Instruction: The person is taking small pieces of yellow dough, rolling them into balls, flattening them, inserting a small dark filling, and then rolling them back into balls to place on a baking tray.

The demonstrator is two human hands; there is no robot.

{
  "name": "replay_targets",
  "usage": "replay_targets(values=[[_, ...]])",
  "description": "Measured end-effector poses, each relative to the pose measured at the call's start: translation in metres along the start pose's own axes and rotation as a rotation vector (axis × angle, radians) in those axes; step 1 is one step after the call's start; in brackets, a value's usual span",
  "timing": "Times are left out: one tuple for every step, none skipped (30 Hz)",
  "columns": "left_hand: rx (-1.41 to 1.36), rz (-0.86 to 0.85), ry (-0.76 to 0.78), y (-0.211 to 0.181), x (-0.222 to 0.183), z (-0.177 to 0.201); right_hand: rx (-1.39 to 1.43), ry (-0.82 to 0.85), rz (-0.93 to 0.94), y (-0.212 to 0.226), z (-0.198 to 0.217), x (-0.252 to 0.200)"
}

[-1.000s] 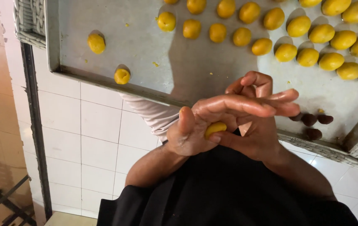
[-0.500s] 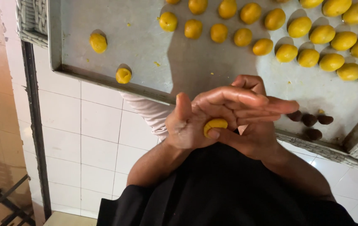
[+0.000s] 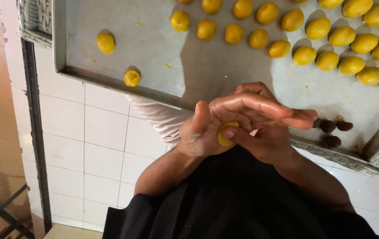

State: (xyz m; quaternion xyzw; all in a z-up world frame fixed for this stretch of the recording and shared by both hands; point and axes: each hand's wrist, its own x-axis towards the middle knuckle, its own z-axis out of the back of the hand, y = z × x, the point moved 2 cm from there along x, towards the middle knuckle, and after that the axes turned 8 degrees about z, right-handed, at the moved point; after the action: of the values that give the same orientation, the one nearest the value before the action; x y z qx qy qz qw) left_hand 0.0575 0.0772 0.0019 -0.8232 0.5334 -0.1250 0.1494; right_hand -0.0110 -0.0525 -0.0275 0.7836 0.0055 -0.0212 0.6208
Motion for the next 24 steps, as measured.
replay_targets(values=[[0.032, -0.014, -0.001, 0.0, 0.001, 0.0, 0.057, -0.002, -0.037, 0.002, -0.002, 0.002], [0.064, -0.027, -0.001, 0.0, 0.002, 0.0, 0.115, -0.006, -0.073, 0.004, -0.004, 0.004], [0.065, -0.026, 0.0, 0.0, -0.001, 0.001, 0.115, -0.006, -0.072, 0.003, -0.003, 0.003], [0.066, 0.002, -0.036, 0.002, -0.003, 0.003, 0.073, -0.008, -0.045, 0.001, -0.003, 0.002], [0.067, 0.031, -0.072, 0.003, -0.005, 0.006, 0.031, -0.011, -0.018, 0.0, -0.002, 0.001], [0.068, 0.03, -0.072, 0.003, -0.006, 0.005, 0.031, -0.01, -0.017, 0.003, -0.003, 0.002], [0.079, 0.033, -0.096, 0.003, -0.007, 0.005, -0.024, -0.009, -0.018, 0.006, -0.004, 0.004], [0.088, 0.036, -0.12, 0.002, -0.008, 0.004, -0.08, -0.008, -0.019, 0.009, -0.005, 0.005], [0.089, 0.035, -0.12, 0.001, -0.009, 0.002, -0.08, -0.008, -0.019, 0.01, -0.007, 0.006], [0.1, 0.057, -0.129, -0.001, -0.009, 0.0, -0.088, -0.02, -0.012, 0.011, -0.008, 0.007], [0.11, 0.078, -0.137, -0.002, -0.01, -0.002, -0.095, -0.032, -0.005, 0.013, -0.01, 0.008], [0.112, 0.078, -0.137, -0.003, -0.01, -0.003, -0.095, -0.031, -0.004, 0.013, -0.01, 0.009], [0.108, 0.083, -0.151, -0.004, -0.011, -0.004, -0.082, -0.036, -0.012, 0.013, -0.01, 0.009], [0.102, 0.089, -0.164, -0.005, -0.011, -0.005, -0.07, -0.042, -0.021, 0.013, -0.01, 0.008], [0.1, 0.089, -0.164, -0.002, -0.009, 0.001, -0.07, -0.043, -0.022, 0.011, -0.011, 0.009], [0.019, 0.032, -0.065, -0.001, -0.006, 0.004, -0.01, -0.034, 0.01, 0.009, -0.011, 0.01], [-0.064, -0.027, 0.034, 0.0, -0.003, 0.008, 0.051, -0.024, 0.042, 0.008, -0.012, 0.011], [-0.064, -0.026, 0.036, 0.0, -0.003, 0.008, 0.05, -0.026, 0.044, 0.011, -0.011, 0.012], [-0.112, -0.043, 0.04, 0.0, -0.003, 0.007, 0.005, -0.021, -0.016, 0.013, -0.01, 0.013], [-0.161, -0.062, 0.039, 0.0, -0.004, 0.006, -0.038, -0.012, -0.081, 0.015, -0.009, 0.012], [-0.162, -0.064, 0.036, 0.0, -0.004, 0.008, -0.037, -0.01, -0.083, 0.016, -0.01, 0.012], [-0.13, -0.065, 0.05, 0.0, -0.004, 0.01, 0.028, 0.006, -0.056, 0.017, -0.01, 0.013], [-0.098, -0.067, 0.063, -0.001, -0.003, 0.011, 0.092, 0.022, -0.03, 0.019, -0.01, 0.013], [-0.098, -0.068, 0.063, -0.002, -0.003, 0.01, 0.092, 0.023, -0.03, 0.017, -0.009, 0.013]])
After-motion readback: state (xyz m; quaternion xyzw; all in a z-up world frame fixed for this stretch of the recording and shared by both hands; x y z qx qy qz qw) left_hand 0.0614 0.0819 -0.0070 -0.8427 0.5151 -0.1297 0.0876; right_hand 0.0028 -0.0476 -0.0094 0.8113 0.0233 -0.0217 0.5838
